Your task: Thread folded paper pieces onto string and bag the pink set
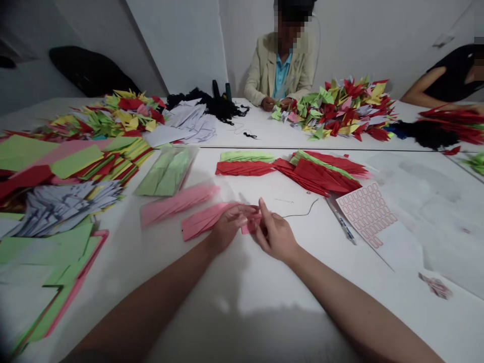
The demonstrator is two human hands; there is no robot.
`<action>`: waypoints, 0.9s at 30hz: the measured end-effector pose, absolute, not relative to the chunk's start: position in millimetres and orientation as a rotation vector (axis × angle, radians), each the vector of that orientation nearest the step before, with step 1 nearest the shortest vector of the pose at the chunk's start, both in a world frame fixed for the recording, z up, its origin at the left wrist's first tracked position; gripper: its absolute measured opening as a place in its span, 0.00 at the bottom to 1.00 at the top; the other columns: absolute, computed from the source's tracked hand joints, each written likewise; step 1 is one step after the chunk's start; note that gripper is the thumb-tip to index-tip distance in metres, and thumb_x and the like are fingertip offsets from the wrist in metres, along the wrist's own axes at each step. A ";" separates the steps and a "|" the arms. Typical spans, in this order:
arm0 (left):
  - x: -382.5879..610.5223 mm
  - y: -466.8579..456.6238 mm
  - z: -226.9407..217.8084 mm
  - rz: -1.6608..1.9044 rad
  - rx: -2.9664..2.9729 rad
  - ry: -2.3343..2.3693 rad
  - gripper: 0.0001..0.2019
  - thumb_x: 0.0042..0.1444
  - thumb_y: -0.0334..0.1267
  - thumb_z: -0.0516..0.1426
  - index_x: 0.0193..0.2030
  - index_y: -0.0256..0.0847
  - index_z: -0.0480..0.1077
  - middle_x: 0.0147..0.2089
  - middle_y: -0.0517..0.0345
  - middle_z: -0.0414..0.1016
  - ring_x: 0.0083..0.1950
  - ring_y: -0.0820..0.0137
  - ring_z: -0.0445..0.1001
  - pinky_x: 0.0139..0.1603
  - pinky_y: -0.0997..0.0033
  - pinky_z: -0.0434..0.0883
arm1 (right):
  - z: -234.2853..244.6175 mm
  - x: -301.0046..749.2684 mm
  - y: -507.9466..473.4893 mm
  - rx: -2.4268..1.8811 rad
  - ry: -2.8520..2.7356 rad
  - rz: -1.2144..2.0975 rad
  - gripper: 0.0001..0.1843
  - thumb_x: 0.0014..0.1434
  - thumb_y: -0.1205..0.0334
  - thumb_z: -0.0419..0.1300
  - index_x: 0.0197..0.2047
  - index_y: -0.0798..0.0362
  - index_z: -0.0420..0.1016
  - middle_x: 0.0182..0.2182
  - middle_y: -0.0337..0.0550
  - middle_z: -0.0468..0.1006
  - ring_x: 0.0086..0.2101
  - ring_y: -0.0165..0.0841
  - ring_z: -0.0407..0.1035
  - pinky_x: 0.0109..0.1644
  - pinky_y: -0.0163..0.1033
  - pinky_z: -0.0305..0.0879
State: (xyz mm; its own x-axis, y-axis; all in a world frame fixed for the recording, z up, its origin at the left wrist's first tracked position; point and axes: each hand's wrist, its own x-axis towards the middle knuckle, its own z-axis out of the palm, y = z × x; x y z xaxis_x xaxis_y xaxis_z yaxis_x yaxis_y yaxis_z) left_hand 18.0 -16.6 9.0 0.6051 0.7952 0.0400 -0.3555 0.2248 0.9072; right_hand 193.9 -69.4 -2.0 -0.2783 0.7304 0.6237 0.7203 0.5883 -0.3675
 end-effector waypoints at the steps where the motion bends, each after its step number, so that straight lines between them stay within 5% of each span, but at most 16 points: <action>1: 16.9 -16.2 10.2 0.840 1.039 0.477 0.11 0.56 0.37 0.57 0.44 0.37 0.74 0.61 0.45 0.72 0.65 0.53 0.67 0.67 0.48 0.61 | -1.9 196.0 -68.6 -1.204 -1.991 0.056 0.42 0.66 0.64 0.50 0.73 0.56 0.26 0.23 0.36 0.75 0.23 0.34 0.68 0.29 0.39 0.69; 3: 14.0 -14.9 14.2 0.826 0.958 0.444 0.13 0.57 0.38 0.51 0.44 0.38 0.72 0.62 0.45 0.71 0.66 0.55 0.65 0.68 0.47 0.60 | -1.5 198.9 -67.0 -1.260 -1.952 0.137 0.42 0.65 0.63 0.50 0.74 0.55 0.29 0.22 0.34 0.72 0.21 0.32 0.66 0.27 0.37 0.67; 10: 11.5 -13.4 27.3 0.758 0.909 0.472 0.35 0.57 0.48 0.40 0.70 0.35 0.49 0.71 0.49 0.57 0.72 0.60 0.56 0.70 0.46 0.57 | -2.1 196.6 -67.2 -1.262 -1.941 0.248 0.41 0.65 0.64 0.51 0.74 0.52 0.31 0.21 0.32 0.70 0.21 0.31 0.63 0.26 0.35 0.64; 17: 14.5 -11.7 27.2 0.645 0.762 0.354 0.41 0.58 0.61 0.38 0.70 0.35 0.53 0.73 0.52 0.51 0.75 0.61 0.47 0.74 0.54 0.48 | -4.1 199.3 -65.3 -1.250 -1.970 0.180 0.41 0.65 0.65 0.50 0.74 0.56 0.30 0.21 0.33 0.70 0.21 0.31 0.63 0.27 0.36 0.65; 23: 16.6 -14.4 8.9 0.696 0.717 0.207 0.39 0.47 0.34 0.53 0.70 0.36 0.54 0.75 0.54 0.48 0.77 0.62 0.38 0.75 0.59 0.38 | 0.7 194.4 -68.8 -0.981 -2.106 -0.029 0.40 0.63 0.70 0.50 0.73 0.53 0.38 0.23 0.35 0.73 0.23 0.33 0.65 0.32 0.39 0.66; 27: 18.0 -18.5 8.3 0.724 0.786 0.249 0.32 0.55 0.32 0.52 0.68 0.44 0.58 0.74 0.57 0.51 0.76 0.63 0.42 0.75 0.58 0.39 | 3.6 188.3 -72.5 -0.911 -2.332 -0.041 0.35 0.63 0.72 0.49 0.71 0.52 0.47 0.25 0.37 0.74 0.25 0.32 0.67 0.34 0.40 0.65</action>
State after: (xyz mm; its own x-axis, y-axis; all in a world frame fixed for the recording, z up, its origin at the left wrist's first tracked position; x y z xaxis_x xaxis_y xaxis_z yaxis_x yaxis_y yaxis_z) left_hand 18.0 -18.5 8.3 0.7353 0.6754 0.0554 -0.4989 0.4842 0.7188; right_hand 188.3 -72.5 3.6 -0.5650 0.6017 0.5646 0.6209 0.7607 -0.1893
